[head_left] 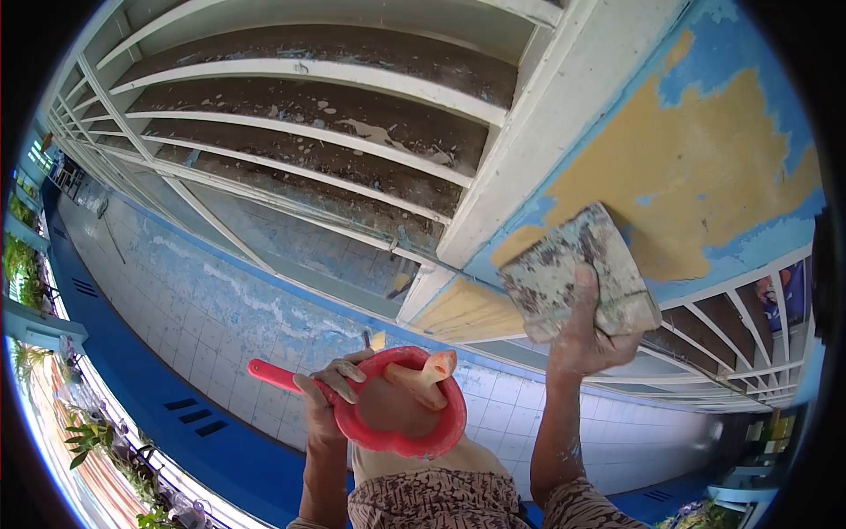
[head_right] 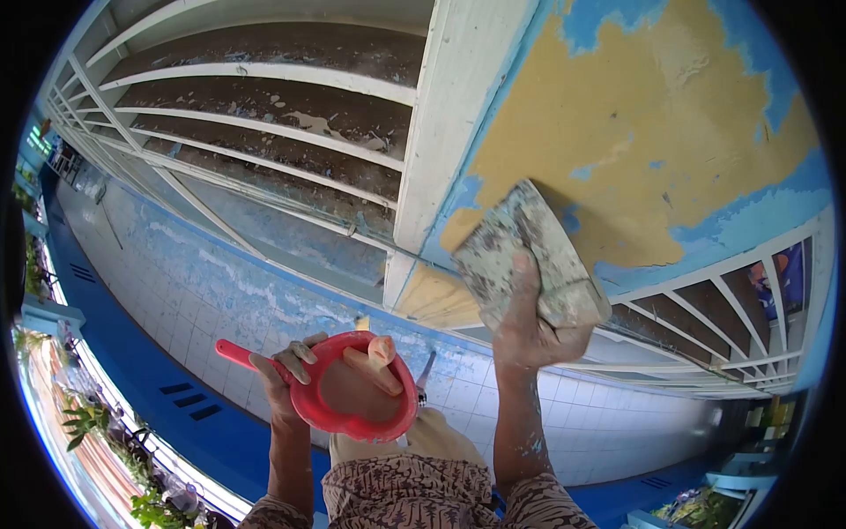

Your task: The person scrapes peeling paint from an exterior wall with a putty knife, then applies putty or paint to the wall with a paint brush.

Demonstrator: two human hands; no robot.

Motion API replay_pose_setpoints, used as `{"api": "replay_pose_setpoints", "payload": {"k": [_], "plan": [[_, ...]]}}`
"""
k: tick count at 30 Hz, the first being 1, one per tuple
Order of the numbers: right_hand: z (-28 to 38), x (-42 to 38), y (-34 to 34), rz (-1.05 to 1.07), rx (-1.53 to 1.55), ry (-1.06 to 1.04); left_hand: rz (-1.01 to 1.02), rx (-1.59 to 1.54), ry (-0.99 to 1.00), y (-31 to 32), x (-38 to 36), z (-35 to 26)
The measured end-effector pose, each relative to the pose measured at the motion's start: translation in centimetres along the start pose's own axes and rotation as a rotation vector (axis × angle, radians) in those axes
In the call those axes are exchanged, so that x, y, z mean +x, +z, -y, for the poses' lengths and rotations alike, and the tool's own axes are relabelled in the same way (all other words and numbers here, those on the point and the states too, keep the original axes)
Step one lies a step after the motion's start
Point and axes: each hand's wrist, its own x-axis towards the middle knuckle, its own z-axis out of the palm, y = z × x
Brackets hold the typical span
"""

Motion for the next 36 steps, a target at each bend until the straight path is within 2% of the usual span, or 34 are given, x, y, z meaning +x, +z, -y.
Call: {"api": "replay_pose_setpoints", "payload": {"k": [1,3,5,7,8,9,11,13,14,17,19,21,23,24,26,27,29,30,32,33,35,36], "plan": [[-0.4,0.2,0.2,0.032,-0.087,-0.139,-0.004,-0.001,-0.008,0.1,-0.2,0.0],[-0.4,0.4,0.8,0.072,-0.116,-0.139,-0.028,-0.067,-0.030,0.6,-0.1,-0.3],[0.4,0.5,0.3,0.093,-0.147,-0.146,-0.063,0.001,-0.043,1.3,-0.5,-0.6],[1.2,0.6,-0.9,-0.049,0.030,0.121,-0.081,0.059,-0.029,1.2,-0.2,-0.9],[1.7,1.0,-1.3,-0.027,0.074,0.201,-0.063,0.053,-0.035,0.8,-0.4,-0.9],[0.8,1.4,-1.0,-0.028,0.070,0.192,-0.050,0.047,-0.044,0.6,-0.6,-0.7],[-1.5,1.5,0.1,-0.011,-0.138,-0.247,-0.055,0.012,-0.075,0.7,-1.0,-0.4],[-0.6,1.6,1.3,0.018,-0.087,-0.286,-0.063,0.024,-0.063,1.3,-0.5,-0.4],[0.6,1.6,0.4,0.093,-0.140,-0.179,-0.039,0.035,-0.070,1.6,-0.3,-0.6],[1.1,0.3,-5.5,0.101,-0.223,-0.185,-0.034,0.089,-0.066,2.3,-0.1,-1.1],[0.4,-3.0,-8.7,-0.048,0.084,0.359,-0.075,0.034,-0.114,2.8,-0.2,-1.5],[-2.7,-6.9,-14.1,0.208,-0.119,0.665,-0.074,0.026,-0.116,3.6,-0.2,-1.9],[-4.5,-10.2,-18.4,0.713,-0.762,0.482,-0.058,0.018,-0.119,4.4,-0.2,-2.1],[-5.4,-11.9,-19.7,0.692,-0.749,0.480,-0.096,-0.018,-0.146,4.7,-0.3,-2.2],[-5.9,-14.9,-22.4,0.182,-0.258,1.135,-0.182,-0.017,-0.199,6.4,-0.4,-2.7],[-5.6,-15.5,-23.7,0.174,-0.245,1.141,-0.175,-0.003,-0.200,6.7,-0.6,-2.6],[-5.5,-16.2,-25.3,0.296,-0.616,0.927,-0.181,-0.050,-0.251,6.6,-0.4,-2.4],[-5.5,-16.5,-26.3,0.284,-0.595,0.932,-0.167,-0.032,-0.246,6.8,-0.3,-2.4],[-5.2,-16.0,-27.4,0.031,-0.058,1.345,-0.149,-0.097,-0.258,7.7,0.0,-2.4],[-4.3,-15.8,-27.4,0.022,-0.042,1.341,-0.135,-0.087,-0.255,7.9,0.2,-2.5],[-1.5,-14.1,-26.5,-0.292,0.552,1.405,-0.114,-0.096,-0.266,8.1,0.9,-2.7],[-2.0,-15.7,-26.5,-0.289,0.566,1.446,-0.106,-0.092,-0.266,8.0,1.3,-2.9]]}}
